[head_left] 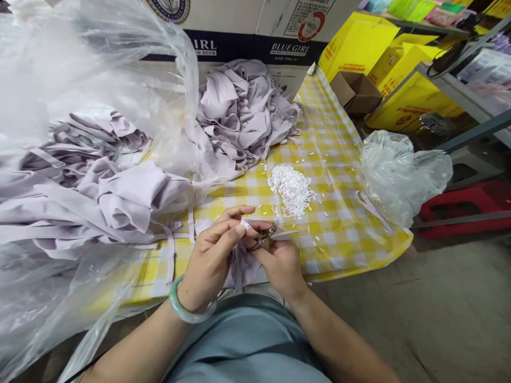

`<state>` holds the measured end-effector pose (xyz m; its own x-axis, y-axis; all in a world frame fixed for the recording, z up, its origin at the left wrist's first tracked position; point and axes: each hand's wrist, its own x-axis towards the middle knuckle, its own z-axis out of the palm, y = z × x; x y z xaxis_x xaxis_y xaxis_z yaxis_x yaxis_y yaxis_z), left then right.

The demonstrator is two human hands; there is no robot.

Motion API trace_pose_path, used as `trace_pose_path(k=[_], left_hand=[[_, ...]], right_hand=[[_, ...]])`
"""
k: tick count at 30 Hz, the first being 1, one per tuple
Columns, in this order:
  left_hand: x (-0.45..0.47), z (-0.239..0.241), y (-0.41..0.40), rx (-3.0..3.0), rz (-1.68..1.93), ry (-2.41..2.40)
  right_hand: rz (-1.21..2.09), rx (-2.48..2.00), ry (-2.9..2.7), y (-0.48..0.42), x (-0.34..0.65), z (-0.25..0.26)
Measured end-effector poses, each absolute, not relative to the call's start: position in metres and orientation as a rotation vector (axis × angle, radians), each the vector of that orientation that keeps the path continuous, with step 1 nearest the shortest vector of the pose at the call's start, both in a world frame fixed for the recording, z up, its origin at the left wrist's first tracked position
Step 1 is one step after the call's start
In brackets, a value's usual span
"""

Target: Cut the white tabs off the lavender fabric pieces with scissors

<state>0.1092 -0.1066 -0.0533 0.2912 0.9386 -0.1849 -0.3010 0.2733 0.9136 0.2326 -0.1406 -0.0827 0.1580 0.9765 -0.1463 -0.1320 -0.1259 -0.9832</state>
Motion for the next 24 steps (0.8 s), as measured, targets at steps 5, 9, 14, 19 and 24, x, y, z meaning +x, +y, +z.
trace_pose_path(k=[5, 9, 14, 19, 24], left_hand=[[0.109, -0.051, -0.103, 0.876, 0.994, 0.907], [0.101, -0.051, -0.095, 0.824, 0.923, 0.893], [0.092, -0.049, -0.095, 1.203, 0.663, 0.735], [0.110, -0.051, -0.106, 1.568, 0.764, 0.688], [0.118, -0.061, -0.110, 1.685, 0.861, 0.673]], right_hand=[[1.400, -1.200, -0.793, -0.150, 0.217, -0.090], [1.522, -1.148, -0.874, -0.148, 0.233, -0.086], [1.610, -1.091, -0.659, -0.139, 0.256, -0.080], [1.623, -1.133, -0.482, -0.140, 0.250, -0.079], [1.559, -1.163, -0.516, -0.138, 0.252, -0.084]])
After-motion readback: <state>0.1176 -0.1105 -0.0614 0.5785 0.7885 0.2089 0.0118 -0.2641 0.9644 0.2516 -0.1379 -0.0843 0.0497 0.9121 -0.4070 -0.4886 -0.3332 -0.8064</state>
